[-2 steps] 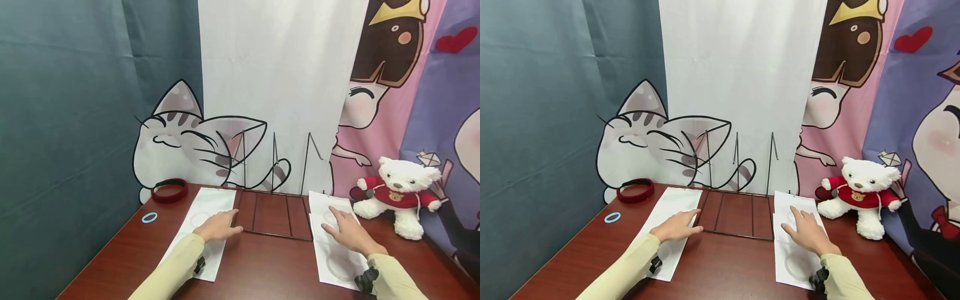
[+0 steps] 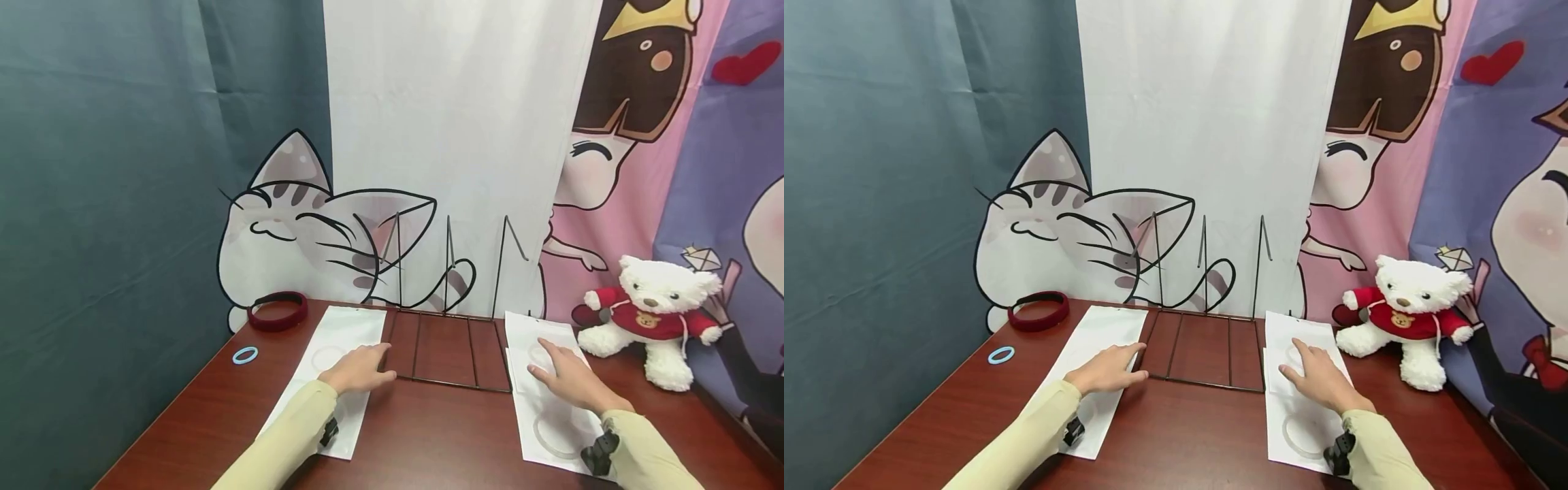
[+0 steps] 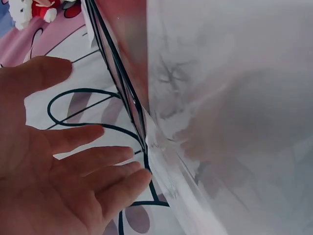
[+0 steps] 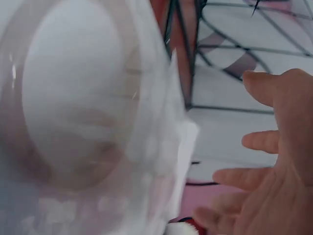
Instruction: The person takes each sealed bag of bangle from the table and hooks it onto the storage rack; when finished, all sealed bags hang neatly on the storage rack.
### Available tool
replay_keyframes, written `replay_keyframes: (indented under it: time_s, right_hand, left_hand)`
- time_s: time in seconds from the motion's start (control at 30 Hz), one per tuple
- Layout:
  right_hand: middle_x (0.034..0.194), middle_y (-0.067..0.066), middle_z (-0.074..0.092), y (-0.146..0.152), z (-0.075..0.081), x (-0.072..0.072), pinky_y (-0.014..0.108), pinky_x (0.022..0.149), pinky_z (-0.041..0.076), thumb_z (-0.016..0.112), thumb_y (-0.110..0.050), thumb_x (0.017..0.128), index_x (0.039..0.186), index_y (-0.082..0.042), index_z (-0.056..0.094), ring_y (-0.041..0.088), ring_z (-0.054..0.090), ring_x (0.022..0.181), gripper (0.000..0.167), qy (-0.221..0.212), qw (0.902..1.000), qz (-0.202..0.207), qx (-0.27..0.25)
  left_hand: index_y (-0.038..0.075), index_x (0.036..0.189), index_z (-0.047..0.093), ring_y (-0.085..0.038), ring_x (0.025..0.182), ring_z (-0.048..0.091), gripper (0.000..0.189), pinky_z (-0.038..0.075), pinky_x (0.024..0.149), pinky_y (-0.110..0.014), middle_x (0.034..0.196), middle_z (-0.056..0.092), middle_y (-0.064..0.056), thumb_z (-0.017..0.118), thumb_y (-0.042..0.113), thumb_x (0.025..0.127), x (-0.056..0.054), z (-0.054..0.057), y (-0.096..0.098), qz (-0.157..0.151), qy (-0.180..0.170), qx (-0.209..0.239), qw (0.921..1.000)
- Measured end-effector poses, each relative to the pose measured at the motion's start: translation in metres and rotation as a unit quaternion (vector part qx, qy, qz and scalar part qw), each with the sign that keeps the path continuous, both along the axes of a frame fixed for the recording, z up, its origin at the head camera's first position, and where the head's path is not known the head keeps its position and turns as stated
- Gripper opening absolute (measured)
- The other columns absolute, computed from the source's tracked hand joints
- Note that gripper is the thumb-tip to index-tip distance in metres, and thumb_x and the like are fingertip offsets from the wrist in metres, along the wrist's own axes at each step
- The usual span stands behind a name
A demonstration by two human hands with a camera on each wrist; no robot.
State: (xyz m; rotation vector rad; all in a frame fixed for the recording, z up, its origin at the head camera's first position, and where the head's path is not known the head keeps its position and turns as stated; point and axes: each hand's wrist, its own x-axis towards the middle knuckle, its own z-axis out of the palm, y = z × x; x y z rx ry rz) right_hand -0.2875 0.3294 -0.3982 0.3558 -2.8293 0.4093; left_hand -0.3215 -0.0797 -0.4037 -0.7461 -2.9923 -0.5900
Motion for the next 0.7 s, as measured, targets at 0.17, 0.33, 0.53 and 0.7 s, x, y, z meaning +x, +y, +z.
replay_keyframes:
  time_s: [0.17, 0.33, 0.53, 0.7]
  right_hand:
    - [0.122, 0.040, 0.060, 0.017, -0.007, -0.013, 0.064, 0.096, 0.045, 0.067, -0.027, 0.093, 0.133, 0.019, 0.047, 0.056, 0.058, 0.114, 0.064, -0.025, 0.9996, 0.006, -0.007]
    - [0.119, 0.042, 0.061, 0.028, -0.007, -0.028, 0.064, 0.094, 0.047, 0.067, -0.026, 0.093, 0.129, 0.021, 0.047, 0.056, 0.060, 0.109, 0.063, -0.043, 0.9991, -0.006, -0.003]
    - [0.117, 0.045, 0.058, 0.037, -0.009, -0.046, 0.063, 0.094, 0.047, 0.064, -0.024, 0.092, 0.126, 0.025, 0.044, 0.058, 0.058, 0.108, 0.063, -0.077, 0.9961, -0.044, 0.000]
    - [0.120, 0.047, 0.053, 0.044, -0.012, -0.053, 0.066, 0.093, 0.046, 0.066, -0.024, 0.089, 0.128, 0.025, 0.041, 0.061, 0.054, 0.113, 0.067, -0.117, 0.9892, -0.088, 0.004]
  left_hand:
    - [0.001, 0.139, 0.054, -0.031, 0.124, 0.062, 0.059, 0.050, 0.104, -0.047, 0.133, 0.066, -0.017, 0.066, 0.031, 0.090, -0.004, 0.000, 0.005, -0.022, -0.019, -0.019, 0.9994]
    - [0.002, 0.130, 0.061, -0.027, 0.106, 0.067, 0.049, 0.053, 0.093, -0.043, 0.115, 0.071, -0.013, 0.069, 0.026, 0.088, -0.010, -0.002, 0.007, -0.027, -0.010, -0.031, 0.9991]
    - [0.005, 0.115, 0.068, -0.017, 0.080, 0.059, 0.035, 0.052, 0.074, -0.035, 0.093, 0.069, -0.006, 0.075, 0.022, 0.085, -0.015, 0.000, 0.007, -0.007, 0.001, -0.040, 0.9992]
    - [0.008, 0.105, 0.070, -0.018, 0.077, 0.059, 0.028, 0.051, 0.069, -0.035, 0.088, 0.069, -0.004, 0.078, 0.024, 0.083, -0.015, 0.003, 0.010, 0.007, 0.012, -0.080, 0.9967]
